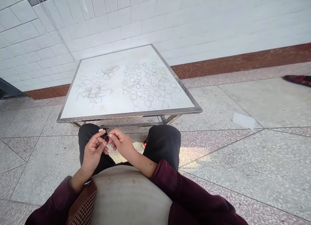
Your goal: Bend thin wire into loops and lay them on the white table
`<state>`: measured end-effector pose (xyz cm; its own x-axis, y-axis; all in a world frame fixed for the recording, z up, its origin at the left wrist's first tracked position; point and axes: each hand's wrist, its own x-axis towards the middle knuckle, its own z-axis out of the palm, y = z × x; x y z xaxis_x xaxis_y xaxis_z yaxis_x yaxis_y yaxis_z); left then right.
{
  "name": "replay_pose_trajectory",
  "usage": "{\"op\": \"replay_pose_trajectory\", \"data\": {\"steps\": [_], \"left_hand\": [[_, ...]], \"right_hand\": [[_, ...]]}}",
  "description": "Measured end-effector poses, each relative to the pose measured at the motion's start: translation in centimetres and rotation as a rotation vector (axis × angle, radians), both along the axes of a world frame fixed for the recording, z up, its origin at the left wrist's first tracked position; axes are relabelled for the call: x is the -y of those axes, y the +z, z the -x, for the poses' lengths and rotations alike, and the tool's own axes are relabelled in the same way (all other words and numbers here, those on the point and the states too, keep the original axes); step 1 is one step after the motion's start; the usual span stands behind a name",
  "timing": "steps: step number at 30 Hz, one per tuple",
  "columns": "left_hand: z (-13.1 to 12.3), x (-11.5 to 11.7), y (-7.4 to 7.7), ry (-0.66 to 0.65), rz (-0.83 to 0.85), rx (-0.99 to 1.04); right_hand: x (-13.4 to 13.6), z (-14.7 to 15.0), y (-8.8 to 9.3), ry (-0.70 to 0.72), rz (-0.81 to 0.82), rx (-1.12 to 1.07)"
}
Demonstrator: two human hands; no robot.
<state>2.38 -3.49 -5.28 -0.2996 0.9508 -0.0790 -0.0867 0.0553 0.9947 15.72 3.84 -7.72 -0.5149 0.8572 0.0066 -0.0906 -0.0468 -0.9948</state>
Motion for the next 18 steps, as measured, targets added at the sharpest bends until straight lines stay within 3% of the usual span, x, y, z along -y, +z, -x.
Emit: {"op": "replay_pose_trajectory", "data": {"steps": [6, 14, 18], "left_hand": [[0.2, -0.4, 0.2, 0.000, 0.044, 0.068], [0.6, -0.2, 0.5, -0.124, 0.109, 0.109], [1.2, 0.0, 0.7, -0.095, 0.173, 0.116]], "right_hand": [[-0.4, -0.4, 0.1, 0.008, -0.052, 0.023], [-0.7, -0.7, 0.6, -0.090, -0.195, 0.219], [-1.0, -0.8, 0.9, -0.096, -0.232, 0.239]]}}
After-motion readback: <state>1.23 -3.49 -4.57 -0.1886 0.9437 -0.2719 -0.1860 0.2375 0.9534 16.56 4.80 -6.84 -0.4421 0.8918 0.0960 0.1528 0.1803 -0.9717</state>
